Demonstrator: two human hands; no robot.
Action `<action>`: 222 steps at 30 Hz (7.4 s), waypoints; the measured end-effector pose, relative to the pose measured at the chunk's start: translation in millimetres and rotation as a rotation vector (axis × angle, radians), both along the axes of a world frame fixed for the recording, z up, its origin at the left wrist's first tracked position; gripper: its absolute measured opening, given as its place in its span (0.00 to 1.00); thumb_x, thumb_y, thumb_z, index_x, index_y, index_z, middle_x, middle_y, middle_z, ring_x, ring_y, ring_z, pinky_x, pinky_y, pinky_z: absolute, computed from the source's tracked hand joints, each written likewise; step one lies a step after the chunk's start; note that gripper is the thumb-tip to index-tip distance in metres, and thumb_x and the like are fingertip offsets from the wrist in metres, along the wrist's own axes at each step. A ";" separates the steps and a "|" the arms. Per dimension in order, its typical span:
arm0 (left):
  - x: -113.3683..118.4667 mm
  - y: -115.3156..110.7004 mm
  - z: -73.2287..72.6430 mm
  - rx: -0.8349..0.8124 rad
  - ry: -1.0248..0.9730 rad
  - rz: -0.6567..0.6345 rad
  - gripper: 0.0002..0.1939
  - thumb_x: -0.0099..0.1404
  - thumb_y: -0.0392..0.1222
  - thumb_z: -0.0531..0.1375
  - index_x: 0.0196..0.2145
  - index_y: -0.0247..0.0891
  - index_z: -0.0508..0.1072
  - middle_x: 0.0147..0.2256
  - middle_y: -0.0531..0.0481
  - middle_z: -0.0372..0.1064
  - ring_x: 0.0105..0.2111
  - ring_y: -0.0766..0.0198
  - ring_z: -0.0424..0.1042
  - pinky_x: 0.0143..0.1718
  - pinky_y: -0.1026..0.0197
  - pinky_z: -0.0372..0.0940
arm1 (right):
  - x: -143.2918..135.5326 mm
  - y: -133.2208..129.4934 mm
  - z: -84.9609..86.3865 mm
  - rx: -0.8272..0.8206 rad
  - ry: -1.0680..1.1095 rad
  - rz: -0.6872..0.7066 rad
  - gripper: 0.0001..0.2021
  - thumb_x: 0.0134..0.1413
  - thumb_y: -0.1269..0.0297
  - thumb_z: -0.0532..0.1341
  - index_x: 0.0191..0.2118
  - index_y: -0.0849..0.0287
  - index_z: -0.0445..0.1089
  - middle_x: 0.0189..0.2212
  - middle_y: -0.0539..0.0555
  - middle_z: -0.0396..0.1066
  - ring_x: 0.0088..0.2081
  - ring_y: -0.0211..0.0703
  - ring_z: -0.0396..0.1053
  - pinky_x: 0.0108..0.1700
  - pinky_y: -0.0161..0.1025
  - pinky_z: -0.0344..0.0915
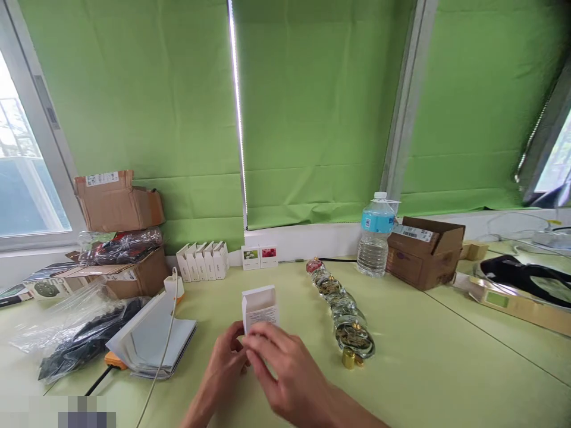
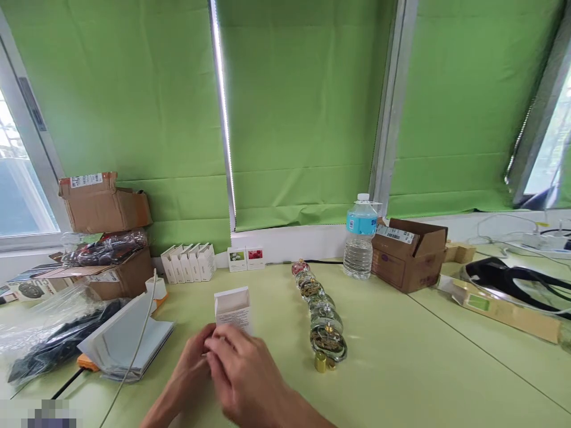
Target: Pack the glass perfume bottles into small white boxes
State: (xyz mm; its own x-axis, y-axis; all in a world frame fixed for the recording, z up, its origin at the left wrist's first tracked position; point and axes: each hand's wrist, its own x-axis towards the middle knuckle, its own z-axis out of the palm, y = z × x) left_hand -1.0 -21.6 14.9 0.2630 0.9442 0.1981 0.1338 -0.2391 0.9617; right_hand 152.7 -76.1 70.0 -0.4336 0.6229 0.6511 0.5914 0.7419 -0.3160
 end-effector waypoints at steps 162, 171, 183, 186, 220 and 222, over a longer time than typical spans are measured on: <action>35.4 -70.1 28.0 0.889 0.036 0.424 0.22 0.68 0.54 0.48 0.52 0.47 0.72 0.64 0.48 0.52 0.62 0.48 0.56 0.58 0.47 0.60 | 32.7 -36.4 18.9 -0.732 0.750 0.259 0.21 0.61 0.49 0.53 0.52 0.55 0.69 0.36 0.55 0.70 0.34 0.41 0.68 0.30 0.36 0.70; 37.8 -71.9 32.8 0.876 0.119 0.511 0.22 0.61 0.36 0.59 0.53 0.47 0.69 0.61 0.45 0.59 0.61 0.50 0.58 0.54 0.49 0.66 | 35.1 -36.5 16.9 -0.728 0.726 0.188 0.20 0.55 0.48 0.59 0.44 0.59 0.72 0.31 0.53 0.70 0.29 0.38 0.65 0.26 0.31 0.66; 30.0 -69.3 28.3 0.870 0.069 0.250 0.32 0.60 0.44 0.60 0.60 0.39 0.57 0.64 0.35 0.50 0.63 0.43 0.52 0.56 0.40 0.60 | 50.6 -20.8 21.4 -0.772 0.910 0.213 0.21 0.58 0.52 0.58 0.53 0.60 0.67 0.30 0.53 0.71 0.27 0.37 0.66 0.24 0.33 0.66; 30.1 -69.9 29.0 0.871 0.143 0.216 0.38 0.57 0.46 0.64 0.62 0.38 0.54 0.64 0.35 0.49 0.63 0.44 0.50 0.58 0.44 0.59 | 55.7 -18.1 25.2 -0.763 0.931 0.232 0.19 0.59 0.54 0.59 0.50 0.60 0.69 0.29 0.53 0.71 0.28 0.37 0.67 0.26 0.32 0.66; 33.4 -73.2 59.1 -0.079 -0.453 0.135 0.44 0.47 0.51 0.70 0.60 0.37 0.62 0.41 0.45 0.77 0.33 0.59 0.74 0.30 0.64 0.71 | 61.3 -11.0 22.5 -0.799 0.804 0.419 0.20 0.62 0.53 0.54 0.50 0.62 0.70 0.29 0.55 0.72 0.30 0.42 0.72 0.33 0.40 0.70; 33.1 -72.4 58.0 -0.085 -0.467 0.128 0.45 0.46 0.51 0.70 0.60 0.38 0.62 0.39 0.46 0.77 0.32 0.60 0.74 0.29 0.65 0.71 | 60.6 -9.9 19.9 -0.795 0.802 0.405 0.21 0.61 0.52 0.55 0.50 0.62 0.70 0.28 0.55 0.72 0.29 0.41 0.71 0.31 0.40 0.70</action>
State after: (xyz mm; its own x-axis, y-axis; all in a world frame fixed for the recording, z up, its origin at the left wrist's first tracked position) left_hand 32.1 -93.9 72.9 0.0453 0.9811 0.1880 -0.2928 -0.1669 0.9415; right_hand 213.3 -86.0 89.9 -0.3377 0.8850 0.3204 -0.2149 0.2589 -0.9417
